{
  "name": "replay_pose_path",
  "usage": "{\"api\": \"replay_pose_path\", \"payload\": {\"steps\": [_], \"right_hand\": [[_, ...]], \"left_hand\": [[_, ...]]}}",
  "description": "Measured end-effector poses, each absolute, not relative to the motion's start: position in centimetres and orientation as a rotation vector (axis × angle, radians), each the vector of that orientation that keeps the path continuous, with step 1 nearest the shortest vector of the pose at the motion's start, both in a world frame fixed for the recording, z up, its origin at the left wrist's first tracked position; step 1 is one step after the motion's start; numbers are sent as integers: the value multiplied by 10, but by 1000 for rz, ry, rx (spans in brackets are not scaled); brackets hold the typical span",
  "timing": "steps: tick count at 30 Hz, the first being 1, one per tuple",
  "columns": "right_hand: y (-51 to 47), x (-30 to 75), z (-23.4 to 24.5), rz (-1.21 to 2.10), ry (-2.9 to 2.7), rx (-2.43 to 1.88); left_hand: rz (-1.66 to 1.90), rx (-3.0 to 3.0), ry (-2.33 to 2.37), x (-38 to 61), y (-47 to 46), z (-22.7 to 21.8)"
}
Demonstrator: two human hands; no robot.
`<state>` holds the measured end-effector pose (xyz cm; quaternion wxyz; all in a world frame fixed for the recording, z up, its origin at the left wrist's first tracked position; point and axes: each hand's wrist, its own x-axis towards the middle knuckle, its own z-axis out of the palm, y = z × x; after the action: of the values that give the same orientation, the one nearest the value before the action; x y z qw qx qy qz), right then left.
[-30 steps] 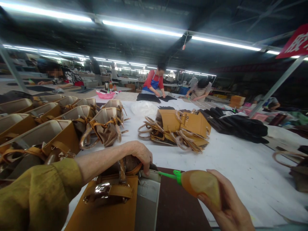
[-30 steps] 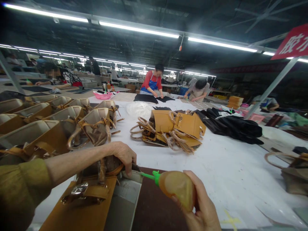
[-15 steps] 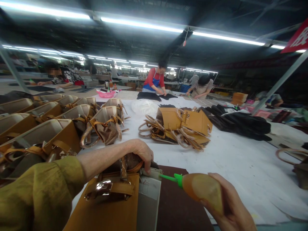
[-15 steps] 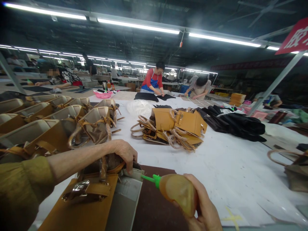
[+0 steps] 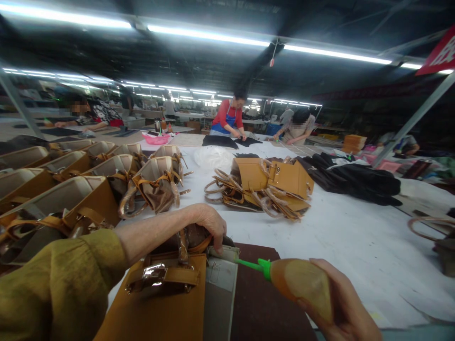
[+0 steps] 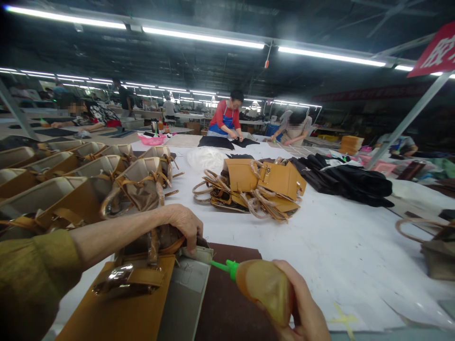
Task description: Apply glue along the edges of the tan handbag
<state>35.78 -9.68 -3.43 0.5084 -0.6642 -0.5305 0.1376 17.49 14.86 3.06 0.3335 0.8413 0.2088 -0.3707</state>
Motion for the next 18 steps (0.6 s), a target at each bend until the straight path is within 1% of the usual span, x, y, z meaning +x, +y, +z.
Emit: {"api": "replay_pose_path", "payload": {"steps": [6, 13, 18], "right_hand": [[-85, 336, -19, 401, -1042, -1564], [-89, 352, -30, 515, -1008, -1596], [-87, 354, -26, 597, -950, -1602]], "left_hand": [[-929, 2266, 509, 177, 146, 32], [-899, 2346, 552, 176, 143, 40], [-907, 2379, 575, 177, 137, 48]]}}
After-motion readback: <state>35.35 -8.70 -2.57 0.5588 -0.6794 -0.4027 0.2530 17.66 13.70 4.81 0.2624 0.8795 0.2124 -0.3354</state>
